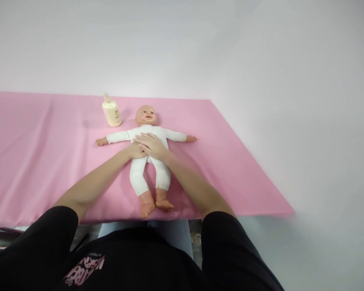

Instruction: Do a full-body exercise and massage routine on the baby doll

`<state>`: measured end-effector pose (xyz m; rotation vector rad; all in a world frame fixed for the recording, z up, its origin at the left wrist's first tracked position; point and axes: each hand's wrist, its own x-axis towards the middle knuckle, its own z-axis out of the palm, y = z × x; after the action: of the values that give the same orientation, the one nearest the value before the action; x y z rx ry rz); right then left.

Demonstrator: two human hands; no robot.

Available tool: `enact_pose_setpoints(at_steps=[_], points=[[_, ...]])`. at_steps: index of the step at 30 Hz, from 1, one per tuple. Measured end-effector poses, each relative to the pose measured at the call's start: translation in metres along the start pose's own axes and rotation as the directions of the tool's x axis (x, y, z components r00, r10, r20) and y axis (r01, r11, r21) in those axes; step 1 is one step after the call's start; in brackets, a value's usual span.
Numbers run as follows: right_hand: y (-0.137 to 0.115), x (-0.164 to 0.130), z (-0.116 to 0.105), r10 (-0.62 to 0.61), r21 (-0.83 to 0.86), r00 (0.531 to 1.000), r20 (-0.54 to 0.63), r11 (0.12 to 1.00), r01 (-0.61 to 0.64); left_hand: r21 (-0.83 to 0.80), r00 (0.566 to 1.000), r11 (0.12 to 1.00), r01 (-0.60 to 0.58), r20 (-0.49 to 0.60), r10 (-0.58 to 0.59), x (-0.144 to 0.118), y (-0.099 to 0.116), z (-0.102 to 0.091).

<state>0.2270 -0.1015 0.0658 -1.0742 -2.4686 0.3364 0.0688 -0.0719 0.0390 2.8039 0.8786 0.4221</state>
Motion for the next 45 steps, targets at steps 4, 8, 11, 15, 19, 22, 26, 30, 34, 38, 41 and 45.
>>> enact_pose_setpoints(at_steps=[4,8,11,15,19,22,26,30,34,38,41,45], points=[[0.021,0.017,0.001,0.095,0.018,0.995,-0.018,0.995,-0.095,-0.034,0.998,0.999,-0.007,-0.063,0.005,0.003,-0.003,-0.005],[0.03,0.019,0.005,0.19,0.027,0.979,-0.078,0.982,-0.189,-0.116,0.993,0.992,-0.041,-0.112,0.028,0.005,-0.006,-0.008],[0.032,0.014,0.006,0.289,0.006,0.949,-0.124,0.957,-0.29,-0.188,0.984,0.981,-0.042,-0.18,0.008,0.004,-0.009,-0.008],[0.03,0.007,0.01,0.425,-0.038,0.886,-0.186,0.898,-0.439,-0.255,0.961,0.967,-0.021,-0.272,-0.051,0.003,-0.018,-0.005],[0.024,0.002,0.022,0.521,-0.042,0.822,-0.231,0.838,-0.543,-0.261,0.919,0.955,0.141,-0.324,-0.224,0.003,-0.027,0.002],[0.016,-0.002,0.037,0.564,-0.008,0.782,-0.265,0.81,-0.586,-0.265,0.88,0.929,0.256,-0.334,-0.338,0.003,-0.031,0.007],[0.0,-0.006,0.055,0.498,0.037,0.811,-0.306,0.858,-0.513,-0.262,0.865,0.912,0.317,-0.315,-0.391,0.003,-0.034,0.008],[-0.011,-0.002,0.044,0.389,-0.072,0.911,-0.139,0.913,-0.401,-0.256,0.878,0.919,0.3,-0.303,-0.371,0.003,-0.037,0.007],[0.004,0.005,0.016,0.259,-0.078,0.966,0.025,0.964,-0.256,-0.258,0.879,0.923,0.287,-0.313,-0.36,0.002,-0.041,0.005],[0.039,0.006,0.004,0.317,-0.029,0.947,-0.057,0.947,-0.318,-0.227,0.853,0.897,0.379,-0.29,-0.434,-0.001,-0.05,0.005],[0.066,0.003,0.005,0.439,0.009,0.887,-0.139,0.897,-0.443,-0.208,0.811,0.859,0.468,-0.284,-0.511,-0.004,-0.058,0.004],[0.09,-0.008,0.003,0.517,-0.072,0.826,-0.224,0.837,-0.543,-0.075,0.797,0.852,0.518,-0.32,-0.512,-0.009,-0.062,-0.003]])
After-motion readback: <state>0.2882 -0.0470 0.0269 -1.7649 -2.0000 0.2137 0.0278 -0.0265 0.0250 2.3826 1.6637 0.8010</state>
